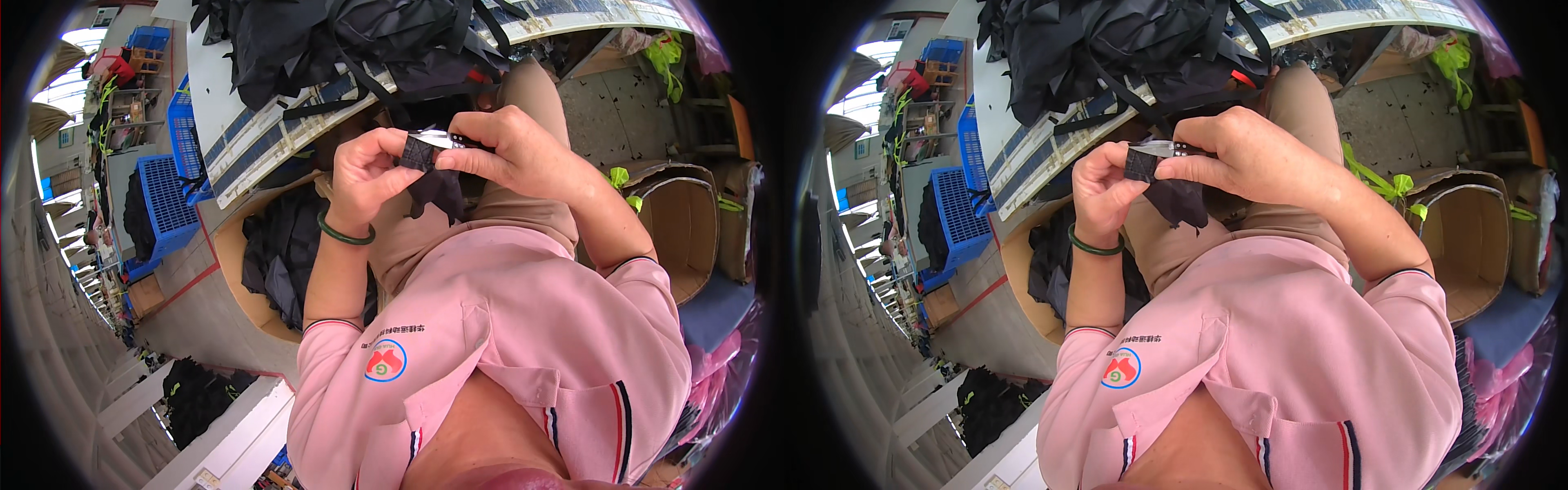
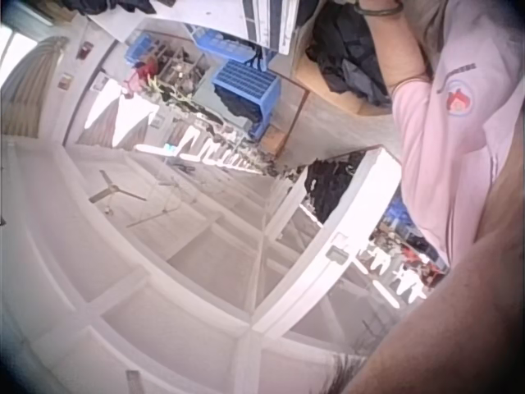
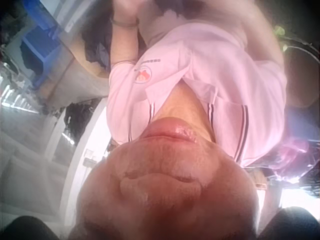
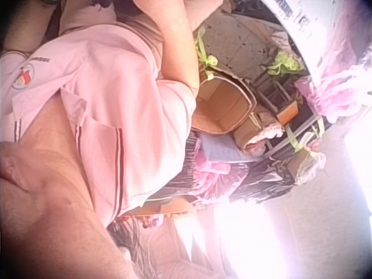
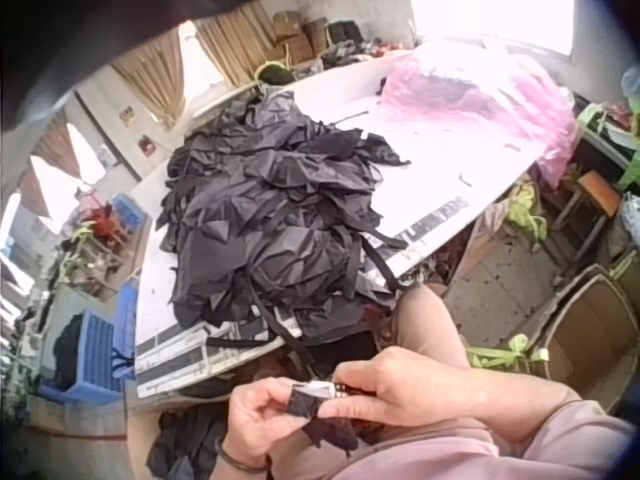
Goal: The person sits on the floor and uses scissors to trim loose threads and edges from black fabric pieces. They handle the fabric with both hands, cutting small sections and placing the finished pieces into a cardboard box on their lap.
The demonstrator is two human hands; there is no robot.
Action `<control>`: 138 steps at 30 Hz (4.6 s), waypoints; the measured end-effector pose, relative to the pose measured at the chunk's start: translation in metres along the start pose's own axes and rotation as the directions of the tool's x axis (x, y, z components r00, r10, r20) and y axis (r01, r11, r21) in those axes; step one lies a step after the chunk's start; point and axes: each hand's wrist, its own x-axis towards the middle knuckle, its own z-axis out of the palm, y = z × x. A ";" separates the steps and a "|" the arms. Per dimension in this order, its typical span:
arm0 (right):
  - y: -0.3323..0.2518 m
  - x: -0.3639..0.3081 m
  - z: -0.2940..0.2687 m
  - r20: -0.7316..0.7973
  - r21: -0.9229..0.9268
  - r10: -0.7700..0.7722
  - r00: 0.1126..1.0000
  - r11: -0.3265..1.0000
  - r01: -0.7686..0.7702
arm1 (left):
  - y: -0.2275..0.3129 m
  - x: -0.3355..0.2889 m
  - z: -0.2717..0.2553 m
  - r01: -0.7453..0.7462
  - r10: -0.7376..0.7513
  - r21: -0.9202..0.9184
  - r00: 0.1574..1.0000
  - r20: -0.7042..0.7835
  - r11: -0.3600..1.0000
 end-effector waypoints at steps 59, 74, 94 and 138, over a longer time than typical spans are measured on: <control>-0.013 0.003 0.008 -0.147 -0.316 -0.130 0.981 0.946 0.078 | 0.012 0.011 0.008 -0.073 0.065 -0.045 0.987 -0.150 0.996; -0.016 0.003 0.002 -0.108 -0.104 0.008 0.994 0.994 -0.019 | 0.010 0.009 0.007 -0.124 0.124 0.009 0.986 -0.110 0.992; -0.010 -0.011 -0.003 -0.049 -0.163 0.099 0.994 0.981 -0.106 | 0.051 -0.027 -0.048 0.074 0.082 0.633 0.974 -0.213 0.770; 0.016 0.018 0.029 -0.195 0.157 -0.016 0.981 0.986 0.047 | 0.258 0.041 -0.088 -0.685 0.995 0.722 0.042 -0.096 0.098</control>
